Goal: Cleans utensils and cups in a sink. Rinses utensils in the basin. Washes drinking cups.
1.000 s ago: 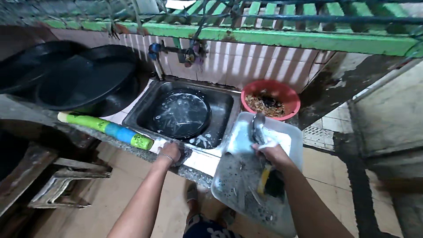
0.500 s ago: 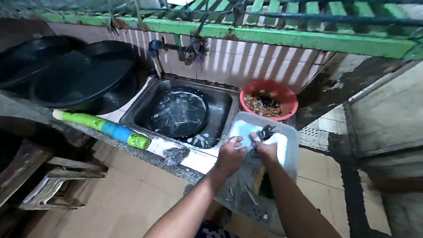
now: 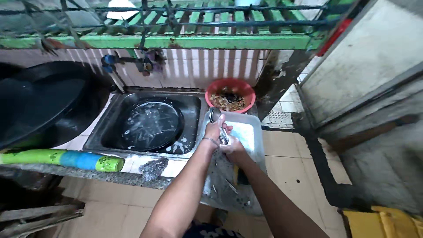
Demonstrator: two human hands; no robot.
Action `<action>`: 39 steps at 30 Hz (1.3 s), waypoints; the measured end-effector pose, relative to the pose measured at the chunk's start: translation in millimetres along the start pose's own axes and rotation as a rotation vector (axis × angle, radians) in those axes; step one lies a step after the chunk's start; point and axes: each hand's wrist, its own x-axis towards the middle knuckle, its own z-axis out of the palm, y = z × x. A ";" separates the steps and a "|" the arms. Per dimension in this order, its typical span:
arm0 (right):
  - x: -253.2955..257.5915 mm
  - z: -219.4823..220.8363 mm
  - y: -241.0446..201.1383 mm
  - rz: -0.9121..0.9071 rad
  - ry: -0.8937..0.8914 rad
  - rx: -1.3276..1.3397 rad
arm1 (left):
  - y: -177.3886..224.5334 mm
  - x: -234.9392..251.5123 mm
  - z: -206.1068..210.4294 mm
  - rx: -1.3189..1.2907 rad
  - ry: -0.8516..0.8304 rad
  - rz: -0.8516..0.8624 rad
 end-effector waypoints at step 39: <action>-44.8 -2.7 10.2 0.441 -0.275 -0.716 | -11.3 -40.2 -23.1 0.271 0.081 -0.190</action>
